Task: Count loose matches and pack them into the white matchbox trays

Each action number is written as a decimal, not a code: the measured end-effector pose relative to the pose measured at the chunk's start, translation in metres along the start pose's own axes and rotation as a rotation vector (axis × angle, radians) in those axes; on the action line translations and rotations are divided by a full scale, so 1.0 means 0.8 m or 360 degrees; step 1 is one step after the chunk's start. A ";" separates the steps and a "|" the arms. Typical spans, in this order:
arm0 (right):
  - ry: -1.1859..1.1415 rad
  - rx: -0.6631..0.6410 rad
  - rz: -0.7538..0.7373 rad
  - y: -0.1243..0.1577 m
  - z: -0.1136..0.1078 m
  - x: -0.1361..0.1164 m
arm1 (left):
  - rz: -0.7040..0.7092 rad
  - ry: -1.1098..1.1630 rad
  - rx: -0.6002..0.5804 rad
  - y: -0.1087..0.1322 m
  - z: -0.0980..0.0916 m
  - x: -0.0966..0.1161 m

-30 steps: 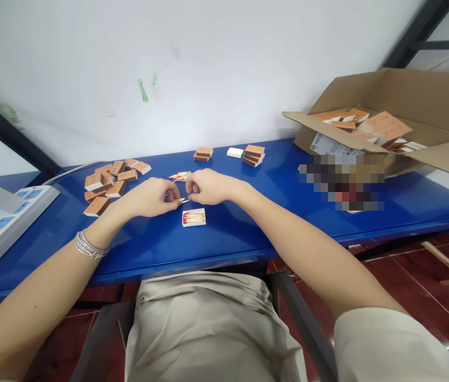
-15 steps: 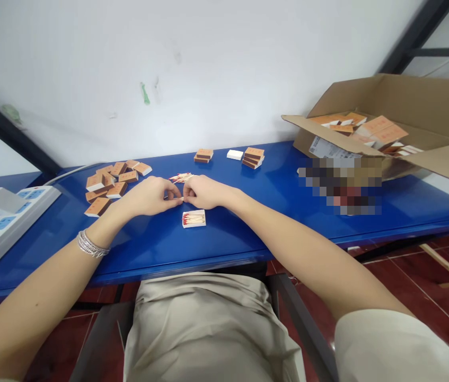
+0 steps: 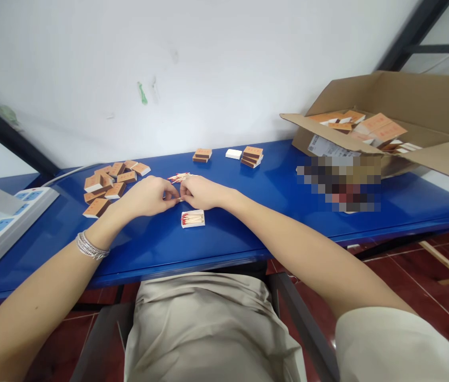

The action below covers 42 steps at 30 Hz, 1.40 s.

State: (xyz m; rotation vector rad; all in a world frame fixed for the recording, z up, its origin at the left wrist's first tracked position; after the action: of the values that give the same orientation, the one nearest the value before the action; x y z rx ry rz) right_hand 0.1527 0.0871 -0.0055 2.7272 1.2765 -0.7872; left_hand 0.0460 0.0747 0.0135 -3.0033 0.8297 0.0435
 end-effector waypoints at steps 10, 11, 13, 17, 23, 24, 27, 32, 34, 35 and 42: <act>-0.0101 0.0036 0.0009 0.001 -0.005 0.005 | 0.0036 0.0049 -0.0011 -0.001 0.000 -0.002; -0.0094 0.0033 0.0014 0.001 -0.004 0.005 | 0.0040 0.0051 -0.0007 -0.001 0.000 -0.003; -0.0083 0.0018 0.0021 0.000 -0.003 0.004 | 0.0061 0.0052 0.0002 -0.001 0.001 -0.004; -0.0050 0.0009 0.0006 0.000 0.000 0.004 | 0.0104 0.0038 0.0034 -0.001 0.000 -0.003; 0.0055 0.0033 -0.0022 -0.001 0.000 0.000 | 0.0053 -0.0023 -0.0003 -0.002 0.001 -0.004; 0.0060 0.0033 -0.0022 -0.001 0.000 -0.001 | 0.0049 -0.0025 -0.0003 -0.002 0.001 -0.004; 0.0063 0.0033 -0.0018 -0.001 -0.001 -0.001 | 0.0043 -0.0032 0.0001 -0.002 0.002 -0.004; 0.0001 0.0013 -0.0020 0.000 0.000 0.001 | 0.0036 -0.0018 -0.0012 -0.003 0.004 -0.004; -0.0024 0.0008 -0.0022 0.000 0.000 0.001 | 0.0037 -0.0011 -0.0017 -0.003 0.004 -0.004; -0.0030 0.0014 -0.0017 -0.001 0.000 0.001 | 0.0034 -0.0010 -0.0020 -0.004 0.004 -0.004; -0.0023 0.0127 -0.0041 0.000 -0.007 0.000 | 0.0033 0.0078 -0.0003 -0.002 -0.004 -0.001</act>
State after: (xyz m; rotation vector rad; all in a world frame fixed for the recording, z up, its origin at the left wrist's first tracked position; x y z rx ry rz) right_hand 0.1549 0.0883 -0.0009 2.7659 1.3080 -0.8771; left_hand 0.0459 0.0766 0.0164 -3.0090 0.8659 -0.0292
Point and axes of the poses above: each hand's wrist, its own y-axis away from the middle knuckle, its own z-axis out of the palm, x = y × z, the point moved 6 cm from there along -y, towards the middle knuckle, and after that the axes turned 3 degrees about -y, right-handed, at the moved point
